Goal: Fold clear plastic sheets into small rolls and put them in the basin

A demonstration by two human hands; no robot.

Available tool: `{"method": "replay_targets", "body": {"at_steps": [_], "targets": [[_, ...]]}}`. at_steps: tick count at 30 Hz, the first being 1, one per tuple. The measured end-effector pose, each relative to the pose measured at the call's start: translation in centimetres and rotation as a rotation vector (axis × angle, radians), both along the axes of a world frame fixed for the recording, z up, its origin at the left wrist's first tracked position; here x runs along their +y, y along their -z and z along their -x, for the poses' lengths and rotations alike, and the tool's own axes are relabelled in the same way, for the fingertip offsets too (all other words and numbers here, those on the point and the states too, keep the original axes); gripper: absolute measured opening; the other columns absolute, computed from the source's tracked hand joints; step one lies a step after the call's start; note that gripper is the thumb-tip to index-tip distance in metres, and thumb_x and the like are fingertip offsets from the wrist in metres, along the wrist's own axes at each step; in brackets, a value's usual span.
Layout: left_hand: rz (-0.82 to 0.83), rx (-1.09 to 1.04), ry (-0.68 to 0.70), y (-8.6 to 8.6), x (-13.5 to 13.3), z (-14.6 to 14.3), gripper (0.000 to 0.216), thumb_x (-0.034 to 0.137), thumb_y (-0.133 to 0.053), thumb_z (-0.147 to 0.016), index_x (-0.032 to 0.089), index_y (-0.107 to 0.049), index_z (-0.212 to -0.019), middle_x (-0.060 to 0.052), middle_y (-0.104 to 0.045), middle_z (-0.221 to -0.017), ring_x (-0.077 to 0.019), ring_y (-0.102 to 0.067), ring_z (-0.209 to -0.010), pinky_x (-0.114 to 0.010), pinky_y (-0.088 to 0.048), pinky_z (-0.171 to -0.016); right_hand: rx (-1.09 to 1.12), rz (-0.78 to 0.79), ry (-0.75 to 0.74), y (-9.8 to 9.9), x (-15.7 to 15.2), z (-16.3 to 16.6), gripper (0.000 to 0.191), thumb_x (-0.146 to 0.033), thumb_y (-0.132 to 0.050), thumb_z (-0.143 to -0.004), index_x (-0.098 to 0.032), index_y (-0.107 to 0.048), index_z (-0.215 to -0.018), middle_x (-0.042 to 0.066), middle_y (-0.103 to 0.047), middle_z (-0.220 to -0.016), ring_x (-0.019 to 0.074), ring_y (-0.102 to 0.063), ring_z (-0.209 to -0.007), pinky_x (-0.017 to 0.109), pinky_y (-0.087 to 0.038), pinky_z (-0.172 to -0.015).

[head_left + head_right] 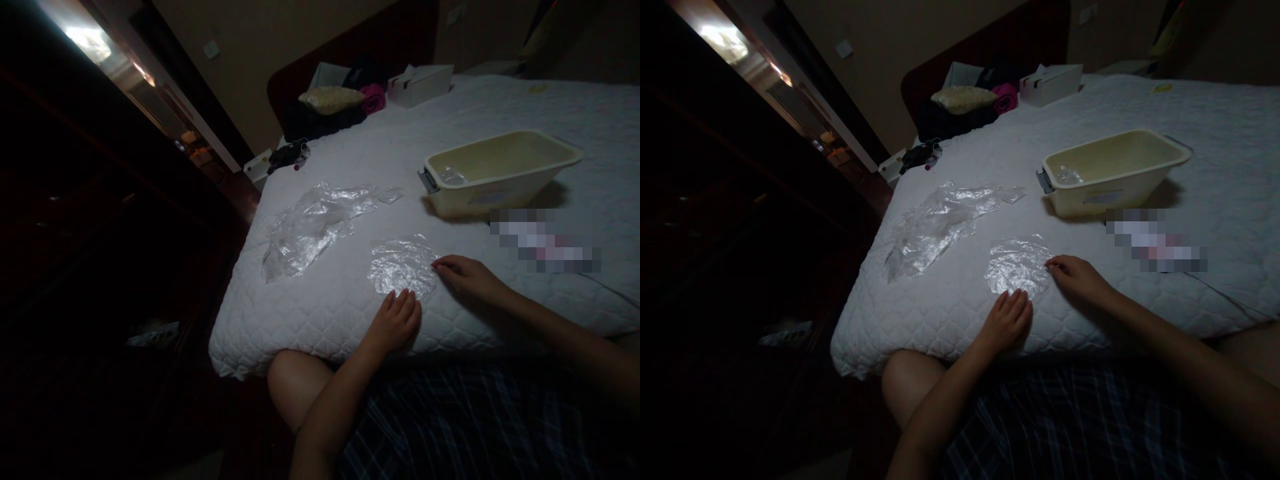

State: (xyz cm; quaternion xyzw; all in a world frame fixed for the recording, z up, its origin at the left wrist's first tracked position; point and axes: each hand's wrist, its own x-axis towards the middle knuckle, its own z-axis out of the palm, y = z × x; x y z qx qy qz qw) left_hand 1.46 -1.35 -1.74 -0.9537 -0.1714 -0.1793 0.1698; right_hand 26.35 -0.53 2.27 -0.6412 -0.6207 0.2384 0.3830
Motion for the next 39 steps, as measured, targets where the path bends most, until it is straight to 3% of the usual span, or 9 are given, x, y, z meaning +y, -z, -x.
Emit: {"method": "replay_targets", "body": {"at_steps": [4,10,19,23,27,30,35,39], "targets": [[0.056,0.020,-0.011,-0.4,0.0,0.0,0.041,0.026,-0.040,-0.091,0.009,-0.053,-0.126,-0.019,-0.053,-0.135,-0.0298,-0.045,-0.131,-0.048,-0.040,-0.105,-0.194,-0.060,-0.043,0.2,0.3,0.4,0.027,-0.037,-0.049,-0.083,-0.023,-0.071,-0.089,0.009,-0.073,-0.093,0.0280,-0.066,-0.090,0.045,-0.050,-0.085],[0.084,-0.053,-0.094,-0.6,0.1,0.0,0.047,0.037,-0.043,-0.091,0.010,-0.051,-0.129,-0.017,-0.051,-0.138,-0.0303,-0.042,-0.133,-0.049,-0.035,-0.108,-0.291,-0.153,-0.144,0.3,1.2,0.9,0.028,-0.033,-0.047,-0.087,-0.020,-0.071,-0.094,0.008,-0.073,-0.095,0.0246,-0.067,-0.088,0.041,-0.049,-0.085],[0.102,-0.181,-0.200,-1.0,-0.3,-1.8,0.044,0.040,-0.041,-0.093,0.011,-0.056,-0.122,-0.014,-0.060,-0.129,-0.0279,-0.053,-0.121,-0.049,-0.040,-0.102,-0.434,-0.248,-0.163,0.8,1.8,0.7,0.026,-0.026,-0.045,-0.087,-0.018,-0.068,-0.095,0.011,-0.070,-0.097,0.0254,-0.063,-0.089,0.043,-0.046,-0.083],[0.114,-0.236,-0.205,-1.4,-0.4,-2.5,0.049,0.044,-0.042,-0.091,0.009,-0.057,-0.121,-0.016,-0.059,-0.130,-0.0314,-0.050,-0.124,-0.052,-0.039,-0.102,-0.449,-0.258,-0.194,1.4,2.3,0.5,0.025,-0.025,-0.045,-0.087,-0.020,-0.069,-0.093,0.009,-0.071,-0.100,0.0261,-0.063,-0.092,0.045,-0.044,-0.085],[0.147,-0.305,-0.149,-2.6,0.3,-1.3,0.045,0.042,-0.049,-0.088,0.013,-0.058,-0.121,-0.016,-0.053,-0.136,-0.0322,-0.042,-0.132,-0.050,-0.040,-0.102,-0.358,-0.306,-0.180,1.3,2.6,0.4,0.023,-0.023,-0.048,-0.084,-0.020,-0.069,-0.093,0.009,-0.072,-0.102,0.0255,-0.064,-0.095,0.045,-0.044,-0.088],[0.302,-0.483,-0.348,-4.1,2.1,0.6,0.029,0.028,-0.049,-0.090,0.013,-0.062,-0.111,-0.016,-0.060,-0.121,-0.0242,-0.055,-0.115,-0.040,-0.048,-0.094,-0.287,-0.322,-0.088,0.5,3.1,0.3,0.023,-0.022,-0.048,-0.083,-0.018,-0.068,-0.093,0.011,-0.070,-0.103,0.0256,-0.063,-0.098,0.043,-0.046,-0.089],[0.807,-0.661,-0.723,-6.5,6.7,2.9,0.017,0.020,-0.051,-0.087,0.016,-0.067,-0.087,-0.005,-0.066,-0.083,-0.0148,-0.062,-0.077,-0.027,-0.050,-0.073,-0.212,-0.176,0.105,-0.5,5.8,0.2,0.031,-0.033,-0.049,-0.084,-0.016,-0.067,-0.102,0.011,-0.069,-0.093,0.0236,-0.064,-0.077,0.039,-0.050,-0.074],[0.798,-0.647,-0.788,-6.8,9.8,2.5,0.017,0.022,-0.054,-0.085,0.017,-0.070,-0.086,-0.007,-0.068,-0.087,-0.0170,-0.061,-0.083,-0.028,-0.046,-0.078,-0.300,-0.160,0.043,-0.1,8.3,0.3,0.033,-0.037,-0.048,-0.083,-0.014,-0.069,-0.094,0.012,-0.069,-0.087,0.0248,-0.063,-0.075,0.039,-0.049,-0.072]]}}
